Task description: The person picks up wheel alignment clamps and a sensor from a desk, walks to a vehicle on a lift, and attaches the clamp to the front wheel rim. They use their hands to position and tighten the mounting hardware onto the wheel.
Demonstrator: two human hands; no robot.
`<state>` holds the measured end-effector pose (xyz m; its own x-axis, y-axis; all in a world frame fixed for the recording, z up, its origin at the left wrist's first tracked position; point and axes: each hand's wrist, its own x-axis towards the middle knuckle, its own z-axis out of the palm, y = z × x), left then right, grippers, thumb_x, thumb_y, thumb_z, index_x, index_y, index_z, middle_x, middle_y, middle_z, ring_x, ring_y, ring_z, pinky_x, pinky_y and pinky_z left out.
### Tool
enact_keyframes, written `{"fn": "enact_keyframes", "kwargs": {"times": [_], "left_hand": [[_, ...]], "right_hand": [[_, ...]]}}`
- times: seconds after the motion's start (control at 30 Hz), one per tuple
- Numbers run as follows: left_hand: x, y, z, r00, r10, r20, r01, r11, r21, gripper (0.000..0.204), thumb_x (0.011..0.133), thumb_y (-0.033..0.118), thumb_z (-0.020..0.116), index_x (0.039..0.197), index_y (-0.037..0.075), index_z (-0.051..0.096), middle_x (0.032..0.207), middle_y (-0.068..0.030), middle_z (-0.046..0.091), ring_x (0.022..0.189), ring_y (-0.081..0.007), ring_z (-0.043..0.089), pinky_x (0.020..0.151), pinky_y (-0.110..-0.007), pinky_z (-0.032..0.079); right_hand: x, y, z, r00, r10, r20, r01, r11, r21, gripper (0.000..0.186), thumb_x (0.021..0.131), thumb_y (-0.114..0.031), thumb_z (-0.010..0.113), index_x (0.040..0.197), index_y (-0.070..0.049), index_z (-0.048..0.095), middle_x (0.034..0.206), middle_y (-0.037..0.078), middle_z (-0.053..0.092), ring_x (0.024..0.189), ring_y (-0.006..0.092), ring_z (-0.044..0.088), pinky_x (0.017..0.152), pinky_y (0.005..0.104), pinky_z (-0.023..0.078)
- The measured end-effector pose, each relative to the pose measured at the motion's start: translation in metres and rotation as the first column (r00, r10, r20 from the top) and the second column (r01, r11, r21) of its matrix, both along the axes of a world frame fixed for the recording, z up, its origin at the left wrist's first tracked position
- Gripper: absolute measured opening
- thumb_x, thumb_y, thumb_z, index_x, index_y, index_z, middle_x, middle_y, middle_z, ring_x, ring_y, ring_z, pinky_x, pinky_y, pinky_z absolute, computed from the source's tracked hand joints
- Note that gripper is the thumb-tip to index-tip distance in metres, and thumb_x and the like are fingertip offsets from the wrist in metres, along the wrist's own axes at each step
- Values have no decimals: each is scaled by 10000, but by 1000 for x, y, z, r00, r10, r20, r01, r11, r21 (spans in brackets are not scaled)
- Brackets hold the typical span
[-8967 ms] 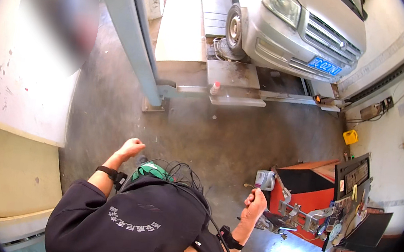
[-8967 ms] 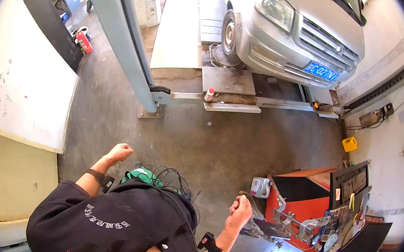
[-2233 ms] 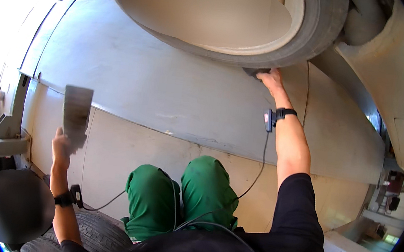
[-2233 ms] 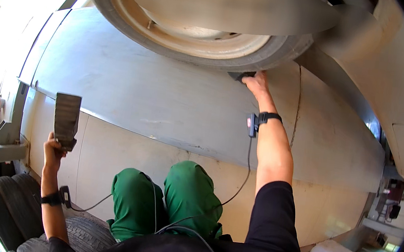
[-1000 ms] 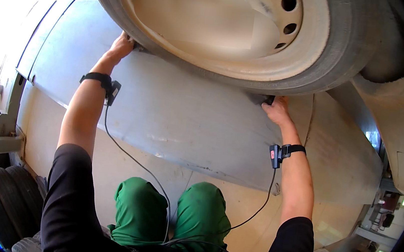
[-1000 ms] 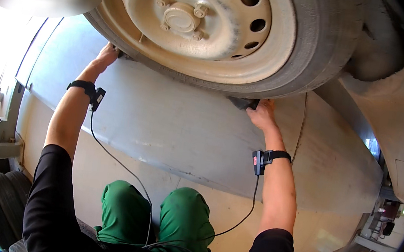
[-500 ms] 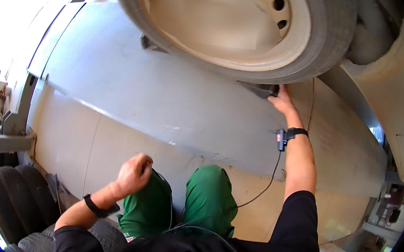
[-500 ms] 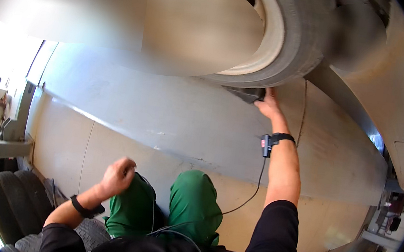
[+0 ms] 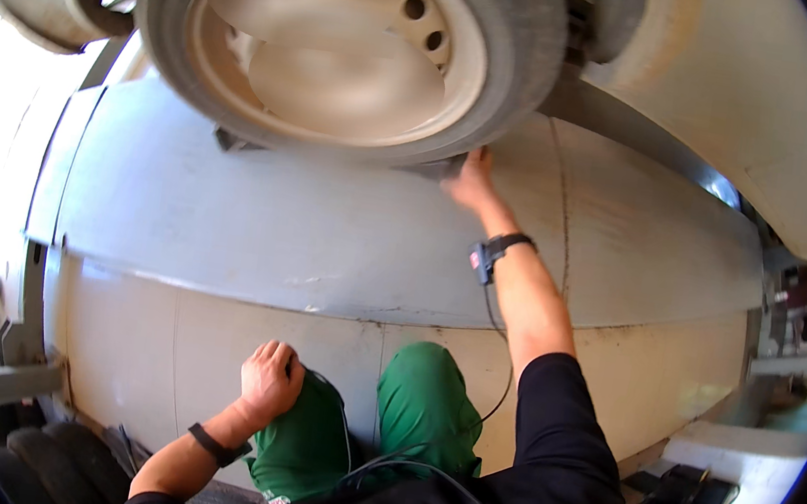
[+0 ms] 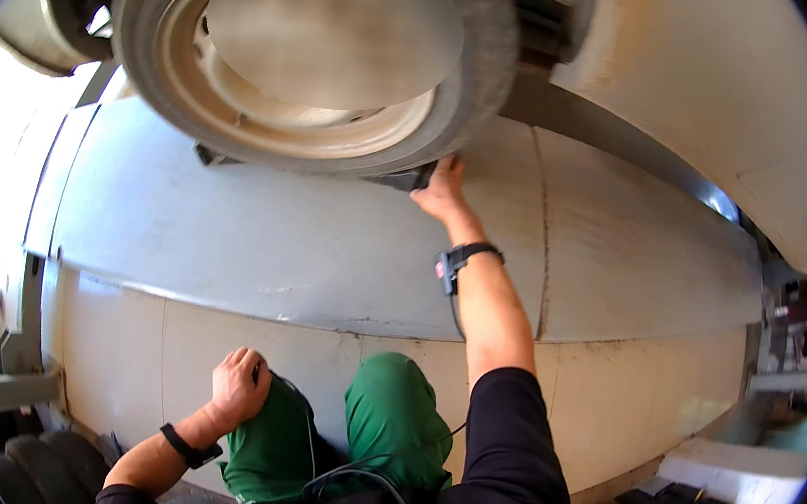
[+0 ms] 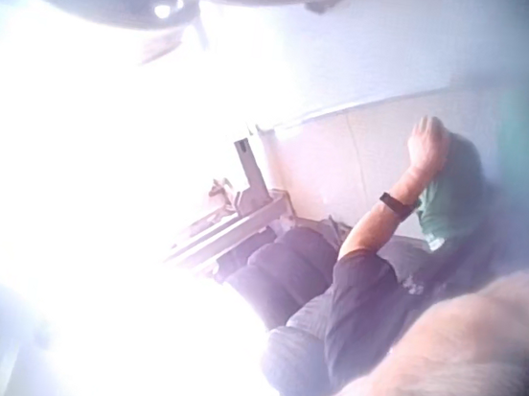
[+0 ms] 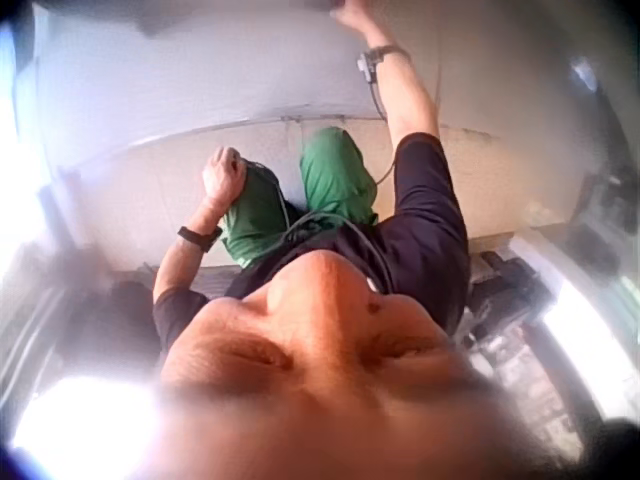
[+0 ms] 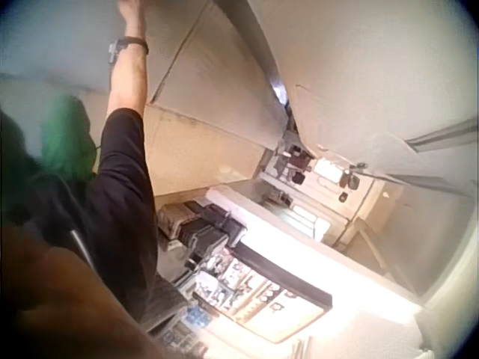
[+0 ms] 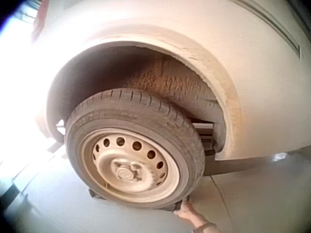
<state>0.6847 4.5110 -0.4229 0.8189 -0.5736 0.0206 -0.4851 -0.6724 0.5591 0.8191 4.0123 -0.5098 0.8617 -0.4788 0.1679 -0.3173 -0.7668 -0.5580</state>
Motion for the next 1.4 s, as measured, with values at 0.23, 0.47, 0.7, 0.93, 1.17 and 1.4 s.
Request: {"fn": "enact_keyframes", "kwargs": {"times": [0.23, 0.47, 0.7, 0.93, 1.17, 1.4], "left_hand": [[-39, -20, 52, 996, -35, -80, 47, 987, 154, 117, 853, 177, 594, 806, 70, 596, 813, -129, 629, 797, -353, 630, 679, -483, 512], [-93, -29, 84, 949, -160, -272, 287, 797, 532, 210, 895, 245, 567, 943, 52, 635, 985, -162, 670, 977, -361, 648, 841, -499, 522], [-85, -80, 232, 930, -220, -294, 331, 847, 415, 255, 898, 243, 598, 1076, 61, 605, 1078, -157, 632, 1063, -347, 612, 907, -465, 508], [-78, -162, 312, 966, -202, -159, 244, 915, 322, 214, 928, 203, 572, 1046, 25, 580, 1043, -195, 615, 1014, -397, 602, 861, -511, 496], [-118, -249, 384, 954, -269, -134, 293, 931, 217, 216, 936, 191, 548, 1023, -5, 579, 1015, -251, 627, 1009, -431, 594, 870, -520, 483], [-214, -464, 479, 903, -429, -3, 425, 896, -131, 211, 954, 189, 560, 1028, -5, 599, 979, -226, 638, 936, -423, 613, 838, -494, 492]], "right_hand": [[-121, 70, 73, 995, -97, -26, 99, 917, 386, 813, 777, -174, 783, 1431, 51, 355, 1393, 255, 463, 1125, 310, 611, 945, 422, 525], [-211, 179, 297, 997, 16, 76, -64, 722, 689, 356, 912, -247, 710, 1174, -20, 626, 1038, 110, 716, 905, 200, 693, 820, 342, 570], [-387, 159, 502, 924, -383, 8, 252, 622, 741, 188, 976, -145, 648, 1091, 4, 656, 936, 66, 720, 845, 116, 688, 754, 261, 561], [-583, 137, 593, 651, -758, 43, 525, 490, 696, 189, 984, -135, 630, 1052, 39, 661, 875, 62, 702, 788, 114, 668, 713, 256, 542], [-704, 95, 678, 364, -923, 124, 629, 342, 699, 221, 998, -169, 617, 1047, 42, 663, 838, 62, 701, 770, 114, 668, 700, 254, 536], [-811, 15, 736, 227, -967, 116, 668, 241, 704, 237, 1019, -184, 593, 1065, 37, 665, 861, 74, 710, 768, 114, 665, 715, 262, 546]]}}
